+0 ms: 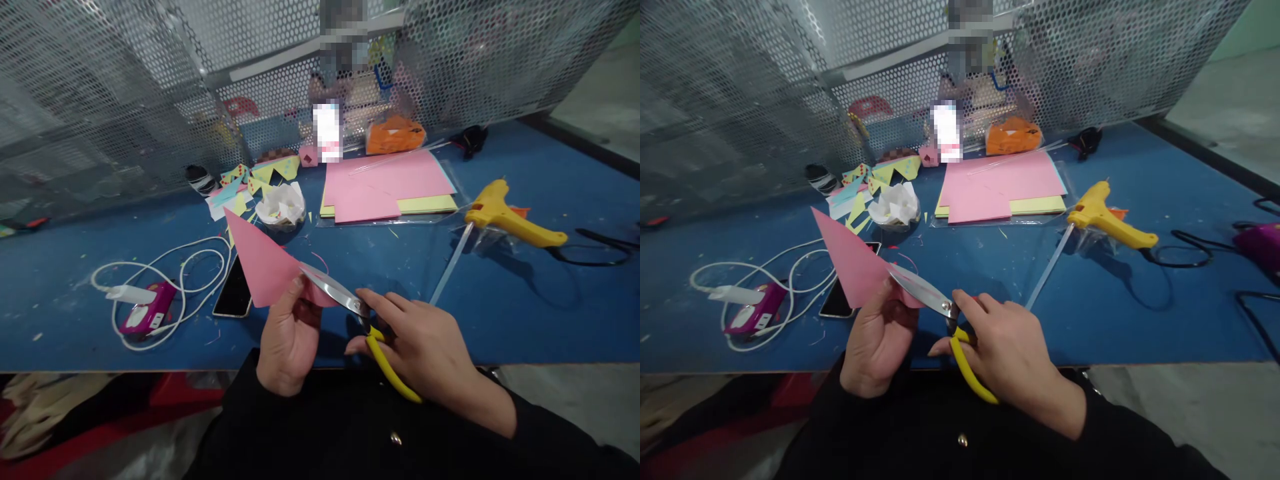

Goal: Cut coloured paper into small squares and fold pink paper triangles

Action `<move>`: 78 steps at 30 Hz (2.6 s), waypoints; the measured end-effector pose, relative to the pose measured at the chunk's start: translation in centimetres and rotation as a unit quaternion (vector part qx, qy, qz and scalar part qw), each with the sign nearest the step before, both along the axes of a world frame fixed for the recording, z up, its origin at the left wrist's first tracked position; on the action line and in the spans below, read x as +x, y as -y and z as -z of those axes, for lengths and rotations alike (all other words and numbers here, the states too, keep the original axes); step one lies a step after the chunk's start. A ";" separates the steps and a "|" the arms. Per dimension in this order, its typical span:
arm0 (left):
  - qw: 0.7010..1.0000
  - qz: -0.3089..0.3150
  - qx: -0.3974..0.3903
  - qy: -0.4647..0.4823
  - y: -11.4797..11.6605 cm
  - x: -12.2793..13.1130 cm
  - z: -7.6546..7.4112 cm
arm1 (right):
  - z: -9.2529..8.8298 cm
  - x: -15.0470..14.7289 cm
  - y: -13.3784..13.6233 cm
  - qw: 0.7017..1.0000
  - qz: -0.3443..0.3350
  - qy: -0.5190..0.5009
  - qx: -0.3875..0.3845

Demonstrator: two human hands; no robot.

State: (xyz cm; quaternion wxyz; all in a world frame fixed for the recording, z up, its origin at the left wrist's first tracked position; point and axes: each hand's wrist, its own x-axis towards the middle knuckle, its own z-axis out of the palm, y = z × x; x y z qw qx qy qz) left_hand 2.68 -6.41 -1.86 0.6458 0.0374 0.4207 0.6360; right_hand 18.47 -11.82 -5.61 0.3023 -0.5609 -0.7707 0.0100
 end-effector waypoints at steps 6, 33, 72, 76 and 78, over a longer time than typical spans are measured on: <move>0.999 0.023 -0.019 0.016 -0.1 0.0 -0.2 | 0.1 0.1 0.0 1.000 -0.012 -0.008 0.005; 1.000 0.021 -0.017 0.005 0.1 -0.4 -0.3 | -0.3 0.2 0.3 0.999 0.001 0.021 -0.026; 0.998 0.062 0.015 -0.019 0.8 -0.1 1.2 | -0.1 0.0 0.3 0.999 -0.005 -0.020 -0.036; 0.998 0.062 0.011 -0.011 0.9 0.1 1.2 | -0.1 0.0 0.4 0.999 -0.004 -0.012 -0.036; 0.998 0.057 0.013 -0.001 1.0 0.1 1.2 | -0.1 -0.1 0.3 0.999 -0.005 -0.007 -0.035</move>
